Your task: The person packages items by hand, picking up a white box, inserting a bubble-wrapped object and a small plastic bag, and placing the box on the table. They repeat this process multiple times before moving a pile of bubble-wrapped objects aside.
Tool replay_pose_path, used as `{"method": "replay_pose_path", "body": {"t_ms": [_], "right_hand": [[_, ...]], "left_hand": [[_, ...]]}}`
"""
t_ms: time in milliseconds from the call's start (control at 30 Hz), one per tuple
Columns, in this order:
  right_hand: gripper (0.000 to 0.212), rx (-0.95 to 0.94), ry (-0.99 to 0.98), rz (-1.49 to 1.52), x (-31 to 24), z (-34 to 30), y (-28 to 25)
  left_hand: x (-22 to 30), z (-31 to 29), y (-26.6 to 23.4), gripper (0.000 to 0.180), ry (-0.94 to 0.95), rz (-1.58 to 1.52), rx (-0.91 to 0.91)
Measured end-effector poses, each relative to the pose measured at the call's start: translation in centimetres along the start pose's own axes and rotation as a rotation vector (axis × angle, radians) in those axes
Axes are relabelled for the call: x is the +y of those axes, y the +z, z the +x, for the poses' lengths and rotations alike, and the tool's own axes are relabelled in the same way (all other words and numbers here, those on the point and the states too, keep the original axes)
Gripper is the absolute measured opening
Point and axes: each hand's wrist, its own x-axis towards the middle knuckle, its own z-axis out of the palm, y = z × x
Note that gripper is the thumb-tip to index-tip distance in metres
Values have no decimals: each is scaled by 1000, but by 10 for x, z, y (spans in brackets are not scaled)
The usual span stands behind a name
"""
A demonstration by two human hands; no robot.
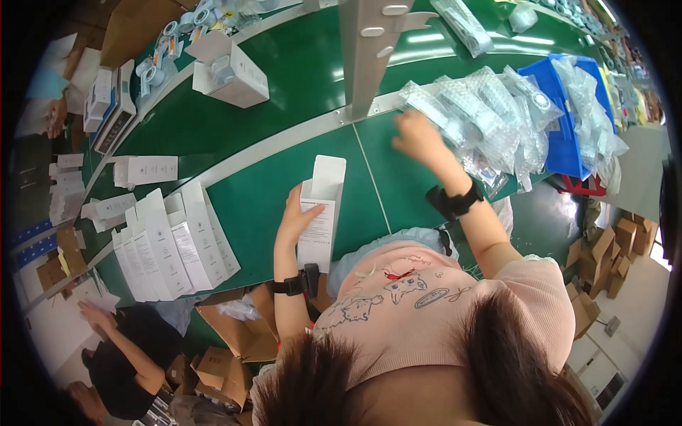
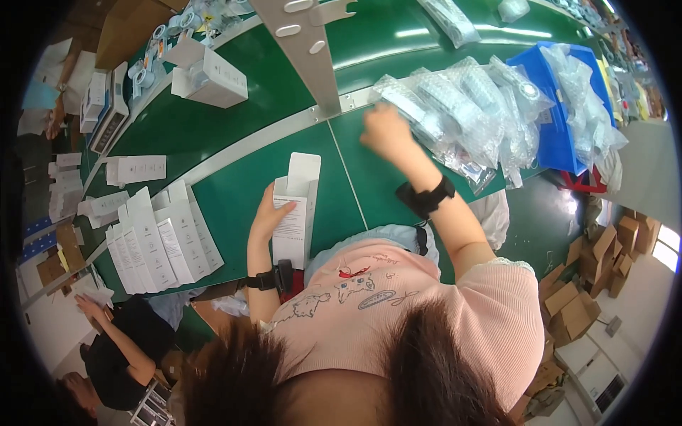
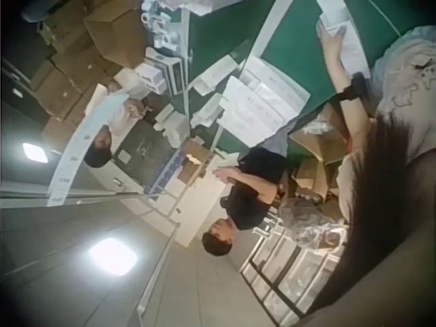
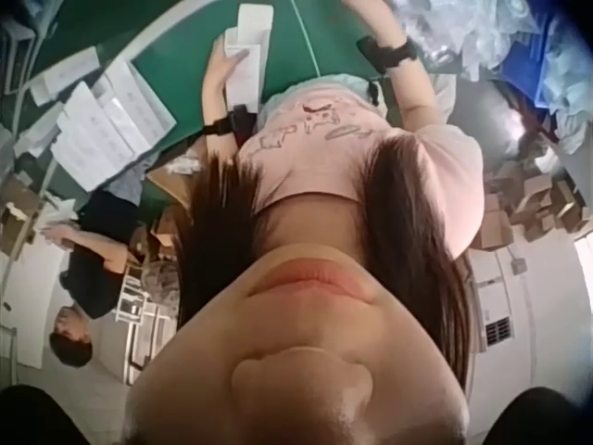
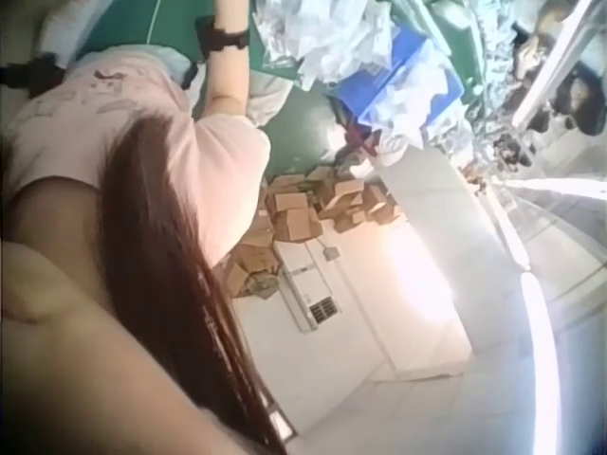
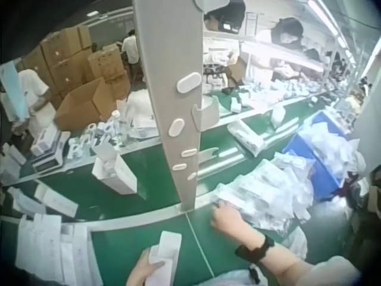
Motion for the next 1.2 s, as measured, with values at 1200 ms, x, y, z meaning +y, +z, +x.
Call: {"method": "replay_pose_path", "body": {"t_ms": [1200], "right_hand": [[40, 649, -351, 247, -51, -65, -46]], "left_hand": [[120, 1, 112, 68, 825, 10, 571]]}}
